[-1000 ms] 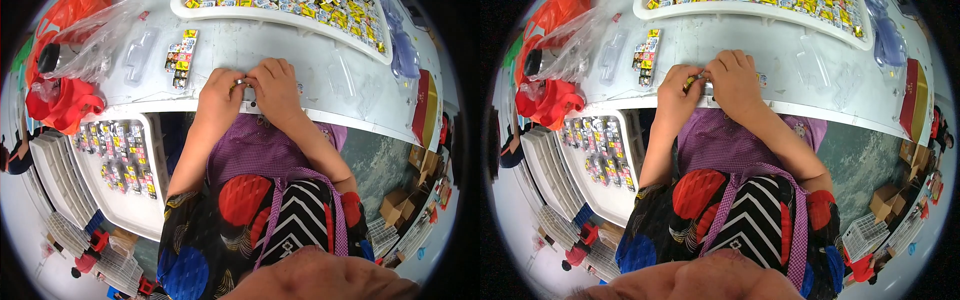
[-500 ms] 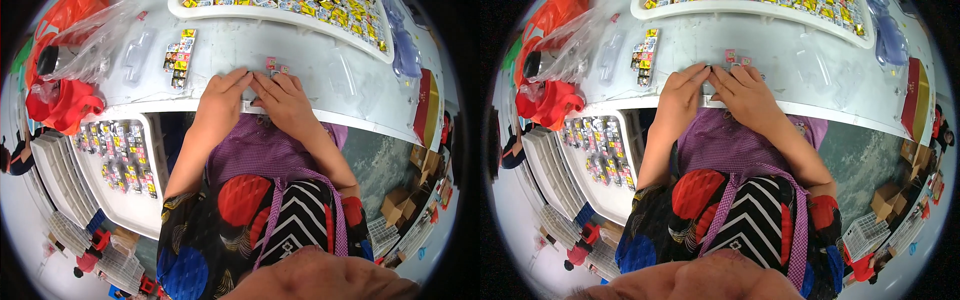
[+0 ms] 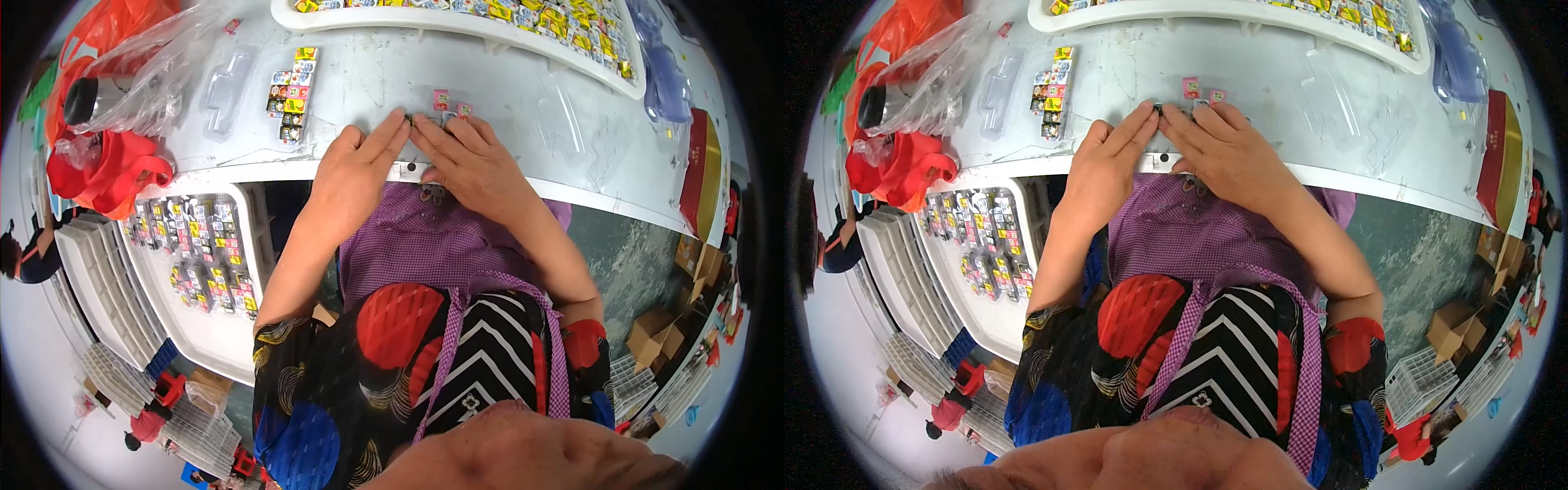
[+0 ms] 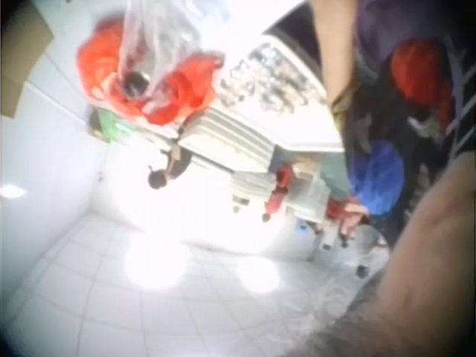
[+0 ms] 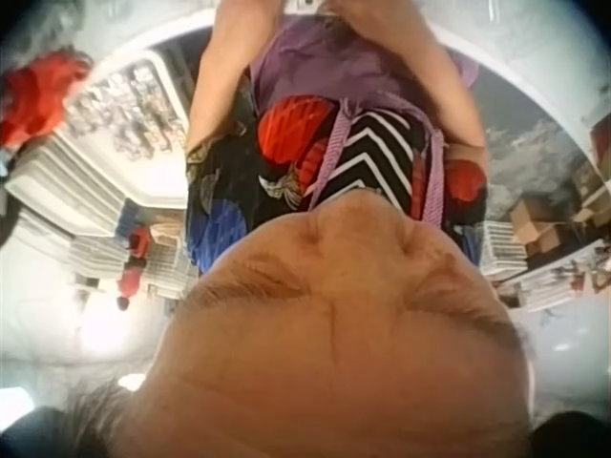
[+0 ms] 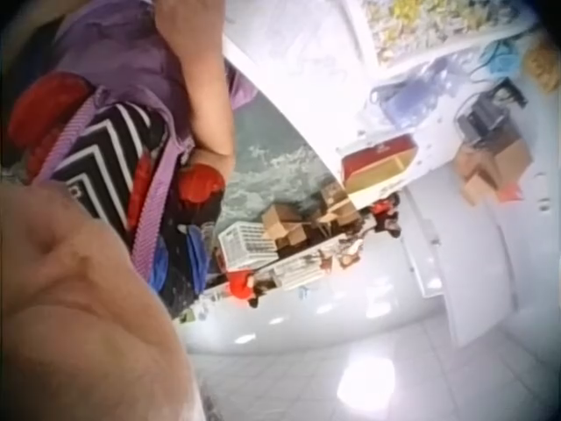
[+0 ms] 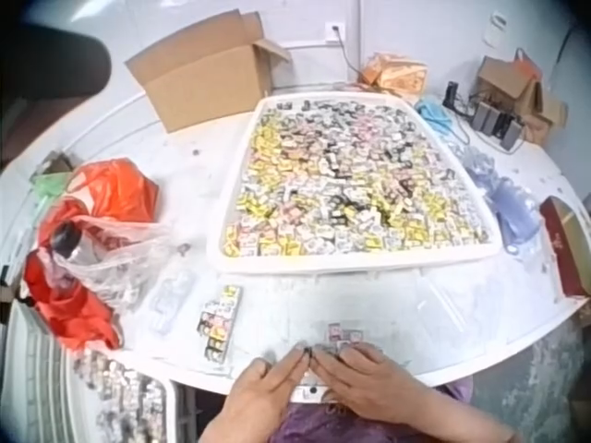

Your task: Sorting small colorful miniature toy items from a large tray and placing them into plastic packaging slots.

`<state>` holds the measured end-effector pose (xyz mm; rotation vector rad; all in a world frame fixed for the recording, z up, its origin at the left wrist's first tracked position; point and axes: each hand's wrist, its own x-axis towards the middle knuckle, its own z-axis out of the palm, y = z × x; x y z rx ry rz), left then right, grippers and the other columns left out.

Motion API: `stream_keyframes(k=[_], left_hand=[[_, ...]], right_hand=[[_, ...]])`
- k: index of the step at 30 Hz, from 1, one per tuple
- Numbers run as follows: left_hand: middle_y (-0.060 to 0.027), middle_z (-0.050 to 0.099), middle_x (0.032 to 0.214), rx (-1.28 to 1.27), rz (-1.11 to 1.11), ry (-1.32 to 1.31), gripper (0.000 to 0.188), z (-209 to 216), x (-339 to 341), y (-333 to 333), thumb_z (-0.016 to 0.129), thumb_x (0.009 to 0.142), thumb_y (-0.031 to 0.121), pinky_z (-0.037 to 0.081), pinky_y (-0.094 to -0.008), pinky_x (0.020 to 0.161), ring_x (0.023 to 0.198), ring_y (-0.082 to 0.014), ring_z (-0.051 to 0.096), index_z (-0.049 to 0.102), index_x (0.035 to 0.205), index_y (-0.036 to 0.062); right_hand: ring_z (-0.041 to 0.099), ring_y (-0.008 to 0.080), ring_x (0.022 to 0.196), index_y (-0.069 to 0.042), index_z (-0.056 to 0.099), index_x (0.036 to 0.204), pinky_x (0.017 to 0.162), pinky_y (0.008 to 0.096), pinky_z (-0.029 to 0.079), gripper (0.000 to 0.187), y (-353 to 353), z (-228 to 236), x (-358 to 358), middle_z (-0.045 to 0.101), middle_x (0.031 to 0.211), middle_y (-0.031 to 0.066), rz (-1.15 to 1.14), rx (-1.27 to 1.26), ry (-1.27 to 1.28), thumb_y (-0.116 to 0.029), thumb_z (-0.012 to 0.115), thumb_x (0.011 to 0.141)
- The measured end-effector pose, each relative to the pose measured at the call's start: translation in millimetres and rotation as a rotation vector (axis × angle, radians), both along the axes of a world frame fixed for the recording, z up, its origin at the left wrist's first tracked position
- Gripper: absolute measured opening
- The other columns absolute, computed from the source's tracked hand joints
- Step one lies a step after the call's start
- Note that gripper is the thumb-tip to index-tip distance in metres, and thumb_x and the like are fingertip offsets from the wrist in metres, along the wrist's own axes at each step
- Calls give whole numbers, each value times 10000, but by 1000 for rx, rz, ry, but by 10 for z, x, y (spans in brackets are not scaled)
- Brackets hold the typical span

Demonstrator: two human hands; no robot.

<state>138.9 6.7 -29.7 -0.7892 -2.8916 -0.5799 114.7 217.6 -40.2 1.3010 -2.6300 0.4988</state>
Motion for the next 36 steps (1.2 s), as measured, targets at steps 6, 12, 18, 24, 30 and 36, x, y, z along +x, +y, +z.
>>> stream_keyframes(k=[6,12,18,24,30,36], left_hand=[[-60,530,1328,-54,-28,34,508,-2,-10,2,559,699,-9,473,-305,699,705,-219,457,598,1205,12],[-66,526,1322,-85,-17,47,482,-6,1,40,550,718,6,475,-320,728,743,-230,476,598,1198,15],[-80,533,1307,71,39,-73,517,7,-5,24,575,683,-54,486,-334,765,786,-255,497,594,1194,19],[-85,540,1294,281,47,-75,539,52,-96,79,571,674,-95,491,-359,787,839,-285,518,591,1197,30],[-93,547,1279,208,13,-44,553,104,-327,282,567,665,-97,489,-358,807,850,-290,523,594,1200,42],[-84,566,1234,103,-53,-55,534,136,-309,328,574,675,-66,492,-349,798,863,-274,528,605,1192,63]], right_hand=[[471,210,1097,-45,553,1237,965,371,393,510,0,0,-17,512,1309,34,18,42,23,-289,633,796],[466,230,1107,-64,552,1233,976,380,382,502,15,-55,13,504,1334,37,-18,-33,-32,-273,653,788],[499,271,1062,-83,583,1166,953,364,379,410,294,-5,-141,568,1238,87,-121,-434,-176,-160,693,778],[515,263,996,-90,647,1066,910,360,369,334,541,6,29,603,1073,74,-407,-362,-203,-136,722,744],[512,267,967,-92,664,1038,860,365,373,325,354,6,119,595,1017,66,-436,-269,-122,-134,731,723],[508,278,975,-95,652,1034,862,376,368,308,350,-52,118,583,1029,65,-432,-327,-126,-97,711,731]])
